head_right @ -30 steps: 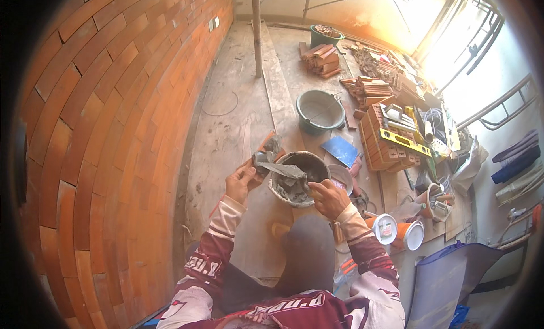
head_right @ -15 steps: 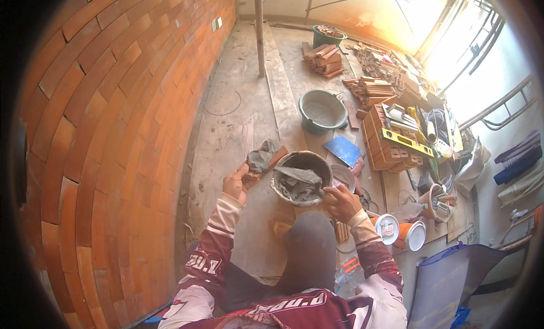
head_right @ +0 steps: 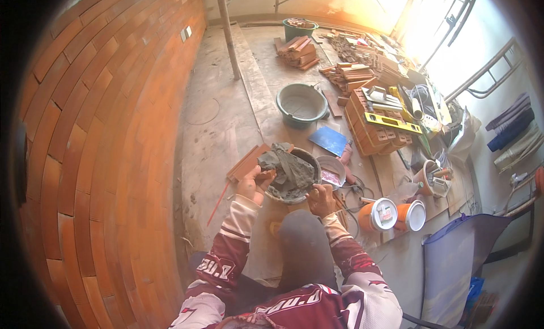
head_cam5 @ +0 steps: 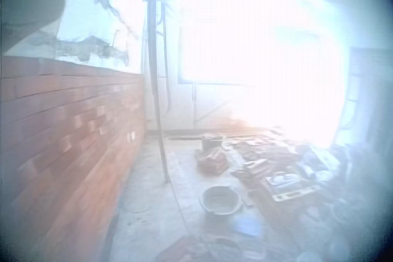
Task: The person mixes cement in a bucket using a trowel, then applies the cement to a terracotta tile and places it on a wall. They tap the tile into place with a hammer and later use a trowel to apply more cement to the wall.
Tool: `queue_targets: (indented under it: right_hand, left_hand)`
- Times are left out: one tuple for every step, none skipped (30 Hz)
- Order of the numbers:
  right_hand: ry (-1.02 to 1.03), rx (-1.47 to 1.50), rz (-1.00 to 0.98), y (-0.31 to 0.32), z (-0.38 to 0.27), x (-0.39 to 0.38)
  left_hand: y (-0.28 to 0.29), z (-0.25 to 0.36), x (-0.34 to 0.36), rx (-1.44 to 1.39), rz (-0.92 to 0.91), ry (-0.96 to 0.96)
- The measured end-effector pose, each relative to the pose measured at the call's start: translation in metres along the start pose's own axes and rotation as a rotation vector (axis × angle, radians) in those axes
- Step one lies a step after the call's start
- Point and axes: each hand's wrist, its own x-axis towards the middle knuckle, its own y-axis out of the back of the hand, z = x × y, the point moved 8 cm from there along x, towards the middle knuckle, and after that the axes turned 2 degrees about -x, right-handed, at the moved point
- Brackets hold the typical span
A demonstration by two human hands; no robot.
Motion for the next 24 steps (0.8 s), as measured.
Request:
queue_targets:
  right_hand:
    - [-0.011,0.003,0.028,-0.002,0.000,-0.001]
    - [-0.020,0.007,0.056,-0.005,-0.001,-0.003]
    - [-0.029,0.011,0.083,-0.007,-0.002,-0.004]
    - [-0.026,-0.002,0.088,-0.011,-0.002,-0.006]
    - [-0.046,-0.005,0.093,-0.015,0.002,-0.008]
    - [-0.066,-0.007,0.098,-0.019,0.005,-0.010]
    - [-0.086,-0.007,0.103,-0.023,0.009,-0.012]
    - [-0.111,-0.014,0.092,-0.026,0.015,-0.015]
    - [-0.135,-0.022,0.081,-0.027,0.023,-0.017]
    - [-0.157,-0.023,0.069,-0.029,0.029,-0.017]
    - [-0.182,-0.032,0.051,-0.030,0.035,-0.019]
    - [-0.208,-0.041,0.032,-0.030,0.041,-0.021]
    - [-0.231,-0.048,0.011,-0.030,0.045,-0.021]
    - [-0.241,-0.031,0.011,-0.027,0.048,-0.022]
    - [-0.229,0.016,0.017,-0.026,0.049,-0.022]
    - [-0.219,0.059,0.022,-0.021,0.048,-0.023]
    - [-0.209,0.101,0.027,-0.018,0.047,-0.023]
    - [-0.178,0.145,-0.008,-0.020,0.046,-0.020]
    - [-0.175,0.182,-0.050,-0.022,0.044,-0.017]
    - [-0.173,0.219,-0.093,-0.025,0.041,-0.014]
    - [-0.170,0.256,-0.136,-0.029,0.038,-0.013]
    - [-0.167,0.273,-0.153,-0.032,0.035,-0.011]
    - [-0.163,0.290,-0.171,-0.035,0.031,-0.009]
    - [-0.159,0.307,-0.189,-0.037,0.028,-0.008]
  left_hand:
    - [-0.003,-0.004,-0.001,-0.002,0.004,0.020]
    - [-0.005,-0.007,0.000,0.006,-0.003,0.040]
    - [-0.008,-0.010,0.000,0.013,-0.010,0.059]
    - [-0.013,-0.011,-0.002,0.021,-0.017,0.080]
    - [-0.017,-0.011,-0.006,0.026,-0.030,0.080]
    - [-0.021,-0.010,-0.011,0.031,-0.044,0.080]
    - [-0.025,-0.007,-0.016,0.036,-0.056,0.079]
    - [-0.027,-0.007,-0.018,0.047,-0.086,0.088]
    - [-0.028,-0.007,-0.020,0.057,-0.116,0.099]
    - [-0.027,-0.004,-0.022,0.067,-0.145,0.102]
    - [-0.024,-0.001,-0.024,0.109,-0.167,0.111]
    - [-0.021,0.002,-0.025,0.150,-0.189,0.120]
    - [-0.018,0.006,-0.026,0.190,-0.209,0.126]
    - [-0.012,0.008,-0.025,0.222,-0.225,0.128]
    - [-0.006,0.008,-0.022,0.254,-0.241,0.131]
    - [-0.003,0.008,-0.022,0.284,-0.257,0.139]
    - [0.000,0.008,-0.021,0.288,-0.257,0.134]
    - [0.004,0.009,-0.021,0.292,-0.257,0.128]
    - [0.003,0.008,-0.021,0.295,-0.264,0.124]
    - [0.003,0.005,-0.020,0.275,-0.282,0.131]
    - [0.003,0.003,-0.021,0.256,-0.299,0.138]
    - [0.003,0.002,-0.022,0.237,-0.314,0.142]
    - [0.003,0.001,-0.022,0.207,-0.317,0.145]
    - [0.002,-0.001,-0.023,0.177,-0.319,0.148]
